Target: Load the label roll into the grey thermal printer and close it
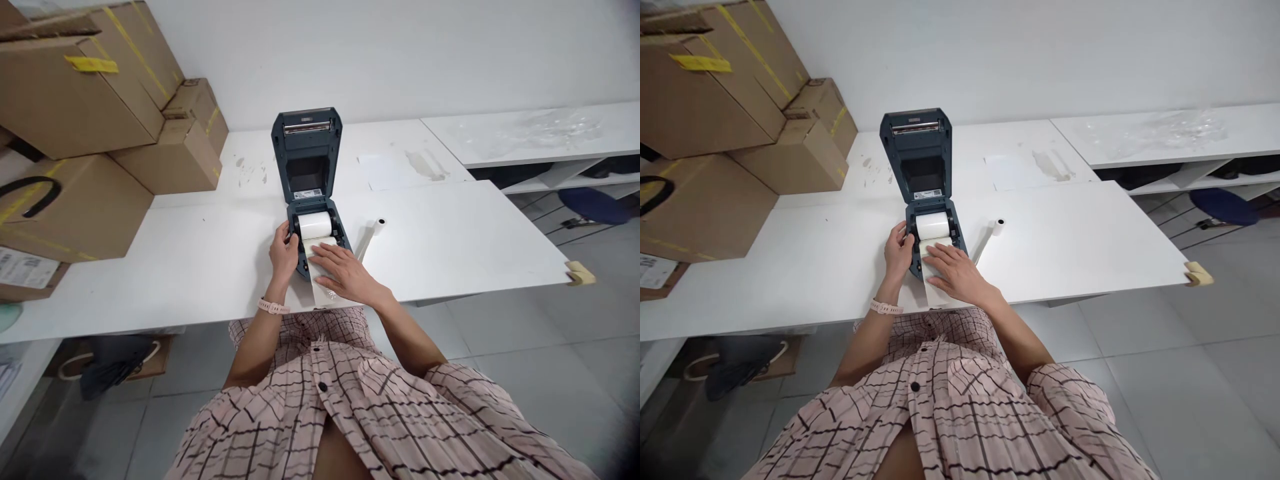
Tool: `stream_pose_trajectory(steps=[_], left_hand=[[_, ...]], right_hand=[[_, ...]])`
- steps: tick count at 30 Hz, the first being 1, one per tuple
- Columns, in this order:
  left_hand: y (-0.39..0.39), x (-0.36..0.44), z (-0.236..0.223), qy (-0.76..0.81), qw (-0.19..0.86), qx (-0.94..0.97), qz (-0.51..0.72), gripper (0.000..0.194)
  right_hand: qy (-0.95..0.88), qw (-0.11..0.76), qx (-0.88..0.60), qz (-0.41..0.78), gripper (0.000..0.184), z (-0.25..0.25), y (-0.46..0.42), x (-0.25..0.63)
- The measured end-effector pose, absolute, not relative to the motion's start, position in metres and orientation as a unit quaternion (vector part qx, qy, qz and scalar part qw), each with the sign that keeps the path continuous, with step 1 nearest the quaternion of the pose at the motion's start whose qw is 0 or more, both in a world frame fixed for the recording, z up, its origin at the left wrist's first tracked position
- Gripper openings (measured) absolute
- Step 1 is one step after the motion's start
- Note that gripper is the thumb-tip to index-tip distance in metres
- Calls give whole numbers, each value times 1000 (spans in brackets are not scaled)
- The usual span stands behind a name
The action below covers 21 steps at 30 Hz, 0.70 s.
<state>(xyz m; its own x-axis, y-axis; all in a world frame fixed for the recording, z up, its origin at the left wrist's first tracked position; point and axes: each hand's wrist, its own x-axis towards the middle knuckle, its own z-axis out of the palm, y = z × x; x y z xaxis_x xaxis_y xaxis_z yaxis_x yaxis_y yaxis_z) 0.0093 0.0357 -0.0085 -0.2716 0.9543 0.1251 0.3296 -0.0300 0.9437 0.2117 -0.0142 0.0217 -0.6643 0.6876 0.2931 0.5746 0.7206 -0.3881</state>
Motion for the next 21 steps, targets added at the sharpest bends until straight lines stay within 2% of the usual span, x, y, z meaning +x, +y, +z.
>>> stream_pose_trajectory(steps=[21], left_hand=[[33, 11, -6, 618, 354, 482, 511, 48]], right_hand=[[-900, 224, -348, 140, 50, 20, -14, 212]])
